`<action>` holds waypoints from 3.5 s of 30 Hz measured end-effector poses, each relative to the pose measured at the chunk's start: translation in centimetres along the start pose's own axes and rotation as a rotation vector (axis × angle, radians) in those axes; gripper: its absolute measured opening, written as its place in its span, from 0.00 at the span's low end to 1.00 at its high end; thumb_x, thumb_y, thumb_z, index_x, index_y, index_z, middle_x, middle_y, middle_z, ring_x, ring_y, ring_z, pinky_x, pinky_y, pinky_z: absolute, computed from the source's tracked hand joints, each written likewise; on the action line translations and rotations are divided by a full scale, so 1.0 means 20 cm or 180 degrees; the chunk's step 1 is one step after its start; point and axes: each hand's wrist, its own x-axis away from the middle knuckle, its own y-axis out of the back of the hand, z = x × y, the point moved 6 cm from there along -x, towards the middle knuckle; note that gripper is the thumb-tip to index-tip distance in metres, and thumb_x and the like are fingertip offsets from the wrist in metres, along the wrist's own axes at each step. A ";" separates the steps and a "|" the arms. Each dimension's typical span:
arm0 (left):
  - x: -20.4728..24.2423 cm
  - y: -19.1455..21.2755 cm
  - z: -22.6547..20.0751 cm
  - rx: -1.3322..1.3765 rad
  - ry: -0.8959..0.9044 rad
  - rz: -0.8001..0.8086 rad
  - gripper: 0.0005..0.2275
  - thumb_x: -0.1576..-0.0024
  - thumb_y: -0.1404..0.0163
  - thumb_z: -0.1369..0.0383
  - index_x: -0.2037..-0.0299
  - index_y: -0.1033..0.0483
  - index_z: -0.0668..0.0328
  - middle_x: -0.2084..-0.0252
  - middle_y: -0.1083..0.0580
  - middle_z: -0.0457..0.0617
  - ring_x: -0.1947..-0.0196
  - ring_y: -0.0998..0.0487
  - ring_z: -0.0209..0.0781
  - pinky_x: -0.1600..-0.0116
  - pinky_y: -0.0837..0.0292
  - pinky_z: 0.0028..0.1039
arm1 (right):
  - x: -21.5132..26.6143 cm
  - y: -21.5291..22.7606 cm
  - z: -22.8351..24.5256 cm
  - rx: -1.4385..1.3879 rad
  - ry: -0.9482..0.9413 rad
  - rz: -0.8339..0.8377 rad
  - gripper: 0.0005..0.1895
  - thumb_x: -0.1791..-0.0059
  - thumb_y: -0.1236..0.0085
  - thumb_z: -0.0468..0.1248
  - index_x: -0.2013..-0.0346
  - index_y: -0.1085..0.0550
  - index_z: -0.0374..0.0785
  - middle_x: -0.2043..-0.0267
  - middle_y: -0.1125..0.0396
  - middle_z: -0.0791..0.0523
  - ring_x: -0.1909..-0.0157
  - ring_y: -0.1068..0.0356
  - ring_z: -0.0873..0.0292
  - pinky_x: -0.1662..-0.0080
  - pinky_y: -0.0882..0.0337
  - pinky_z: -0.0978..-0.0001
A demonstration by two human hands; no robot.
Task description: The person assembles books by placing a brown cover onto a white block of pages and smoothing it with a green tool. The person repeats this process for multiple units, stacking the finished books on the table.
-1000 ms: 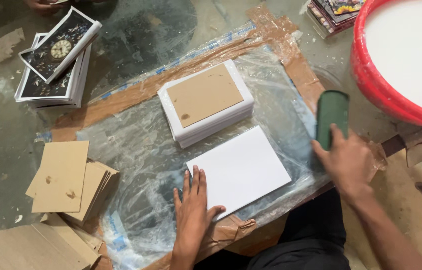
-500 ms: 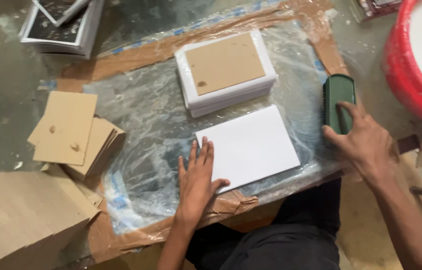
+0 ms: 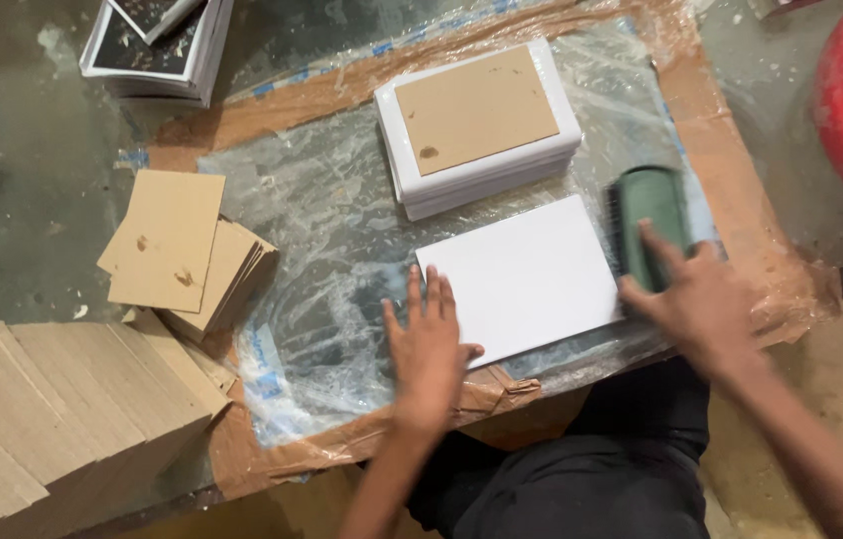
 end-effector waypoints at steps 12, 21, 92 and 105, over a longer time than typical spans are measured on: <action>0.05 -0.35 -1.12 -0.0487 -0.0537 -0.2506 0.29 0.30 0.56 0.56 0.26 0.38 0.75 0.50 0.32 0.73 0.48 0.32 0.64 0.39 0.42 0.45 | 0.21 -0.14 0.83 -0.0510 0.0746 0.0855 0.53 0.54 0.43 0.57 0.23 0.56 0.40 0.47 0.39 0.29 0.63 0.26 0.33 0.61 0.22 0.46; 0.23 -0.25 -0.62 0.0363 -0.1144 -0.0983 0.22 0.36 0.54 0.60 0.32 0.32 0.57 0.30 0.33 0.59 0.26 0.35 0.59 0.20 0.53 0.57 | 0.09 -0.13 0.99 -0.1703 0.2447 0.0129 0.42 0.59 0.36 0.58 0.35 0.33 0.43 0.64 0.29 0.45 0.63 0.27 0.40 0.60 0.27 0.47; 0.10 0.11 0.03 0.1767 -0.0340 -0.1550 0.15 0.43 0.43 0.73 0.46 0.24 0.66 0.46 0.27 0.62 0.46 0.27 0.60 0.42 0.30 0.43 | 0.06 -0.09 0.29 0.0240 0.0757 0.0355 0.14 0.44 0.49 0.46 0.44 0.28 0.62 0.58 0.26 0.56 0.54 0.24 0.55 0.57 0.25 0.61; -0.07 0.12 0.09 0.1631 0.0624 -0.1926 0.31 0.51 0.35 0.63 0.39 0.31 0.72 0.45 0.28 0.61 0.49 0.29 0.59 0.46 0.30 0.42 | 0.12 -0.15 0.53 -0.0044 0.1506 -0.0297 0.31 0.55 0.47 0.35 0.35 0.33 0.51 0.31 0.40 0.47 0.31 0.38 0.50 0.53 0.22 0.66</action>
